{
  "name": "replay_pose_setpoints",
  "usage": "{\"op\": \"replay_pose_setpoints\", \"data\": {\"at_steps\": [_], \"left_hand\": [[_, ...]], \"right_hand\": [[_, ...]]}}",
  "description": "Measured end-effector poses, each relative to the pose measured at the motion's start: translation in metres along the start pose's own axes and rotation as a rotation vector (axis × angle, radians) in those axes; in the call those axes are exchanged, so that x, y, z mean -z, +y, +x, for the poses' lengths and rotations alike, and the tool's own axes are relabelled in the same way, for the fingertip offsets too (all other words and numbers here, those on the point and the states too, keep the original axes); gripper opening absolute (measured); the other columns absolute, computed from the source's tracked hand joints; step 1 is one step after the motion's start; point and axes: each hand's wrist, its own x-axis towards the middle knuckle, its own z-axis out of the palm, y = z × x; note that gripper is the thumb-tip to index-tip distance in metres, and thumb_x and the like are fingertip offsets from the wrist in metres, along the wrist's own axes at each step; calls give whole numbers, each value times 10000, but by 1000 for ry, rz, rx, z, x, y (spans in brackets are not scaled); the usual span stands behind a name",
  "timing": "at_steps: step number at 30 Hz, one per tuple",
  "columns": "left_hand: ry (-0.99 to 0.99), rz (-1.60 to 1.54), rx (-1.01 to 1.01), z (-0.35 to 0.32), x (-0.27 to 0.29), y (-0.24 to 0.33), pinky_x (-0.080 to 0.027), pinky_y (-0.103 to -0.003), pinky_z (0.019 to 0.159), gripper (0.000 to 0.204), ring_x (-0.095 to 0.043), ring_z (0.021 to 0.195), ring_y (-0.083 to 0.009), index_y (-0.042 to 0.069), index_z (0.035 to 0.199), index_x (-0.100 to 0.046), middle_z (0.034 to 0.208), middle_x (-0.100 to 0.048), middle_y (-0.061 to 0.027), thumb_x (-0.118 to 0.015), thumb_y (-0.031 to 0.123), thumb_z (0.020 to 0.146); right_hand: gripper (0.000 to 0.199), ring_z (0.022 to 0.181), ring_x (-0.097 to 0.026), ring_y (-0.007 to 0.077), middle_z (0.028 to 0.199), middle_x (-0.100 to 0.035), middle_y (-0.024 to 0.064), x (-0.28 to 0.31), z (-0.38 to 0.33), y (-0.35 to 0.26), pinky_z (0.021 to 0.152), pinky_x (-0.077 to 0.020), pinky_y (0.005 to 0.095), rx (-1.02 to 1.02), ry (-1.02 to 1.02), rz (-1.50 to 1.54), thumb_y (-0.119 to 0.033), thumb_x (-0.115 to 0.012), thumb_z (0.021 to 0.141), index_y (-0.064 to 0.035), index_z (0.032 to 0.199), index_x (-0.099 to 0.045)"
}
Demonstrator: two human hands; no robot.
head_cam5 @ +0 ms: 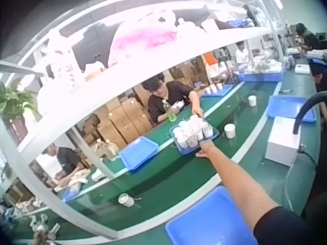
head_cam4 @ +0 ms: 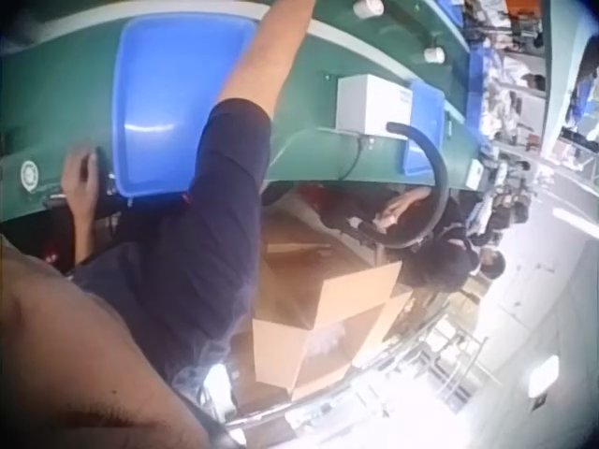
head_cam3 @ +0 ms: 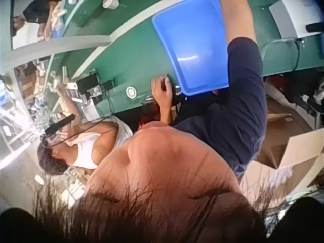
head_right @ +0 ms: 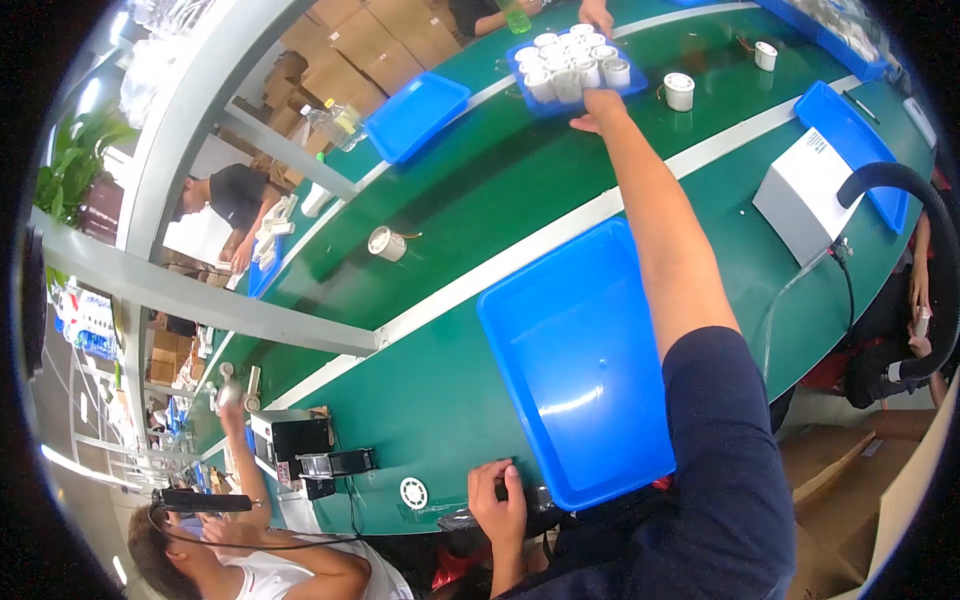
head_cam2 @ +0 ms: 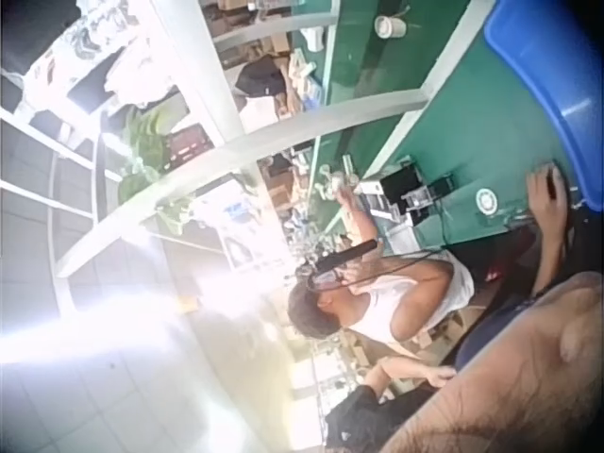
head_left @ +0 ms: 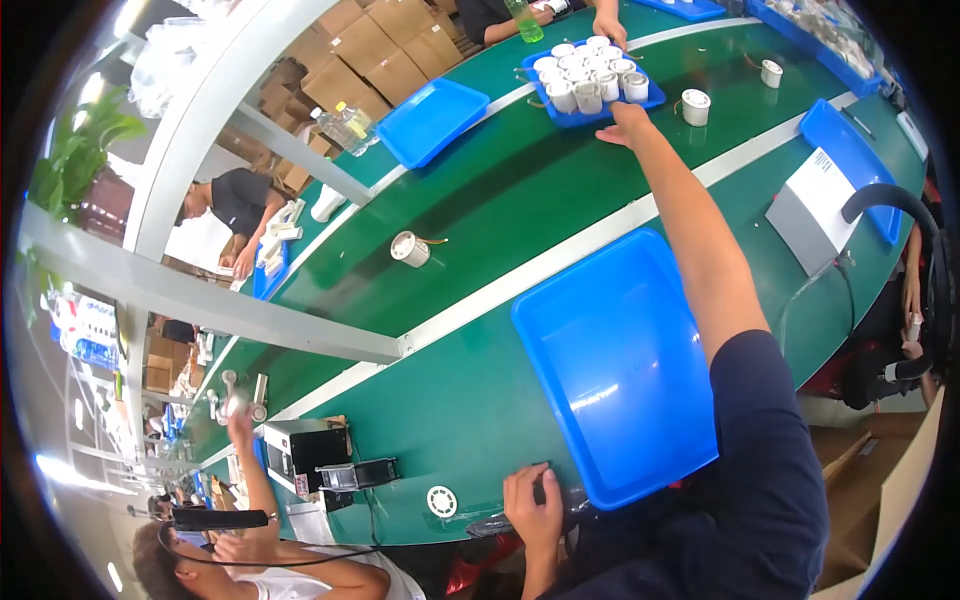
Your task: The person assembles electronic components by hand, placing them into plastic housings on a factory production line.
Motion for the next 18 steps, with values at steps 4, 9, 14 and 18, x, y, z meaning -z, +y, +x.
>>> {"op": "replay_pose_setpoints", "data": {"at_steps": [4,9,14,18], "left_hand": [[-169,15,-77,13,2,15,-471,-373,766,155,-588,863,-255,39,959,-666,968,-647,-119,-716,108,830],[-403,57,-81,22,-1,51,-445,-367,726,325,-596,825,-262,68,992,-618,958,-642,-127,-779,291,818],[-214,-599,517,5,34,0,-416,-235,632,121,-470,737,-55,48,981,-522,823,-518,21,-630,93,951],[-94,-751,622,-15,71,-41,-432,-218,703,126,-510,780,-52,85,979,-497,869,-556,20,-592,15,936]], "right_hand": [[415,882,-673,387,1234,-572,214,-5,12,17,560,-641,436,-102,143,191,-113,-582,893,26,1281,-533],[285,725,-691,301,979,-661,200,-18,-1,36,489,-622,390,-11,164,-2,-129,-688,853,65,1060,-657],[356,822,-628,298,1002,-585,176,1,22,59,638,-634,439,-75,-20,112,-131,-706,885,-41,1190,-546],[293,754,-623,252,945,-645,123,50,14,62,584,-607,360,-30,-51,114,-198,-730,895,-74,1132,-613]]}}
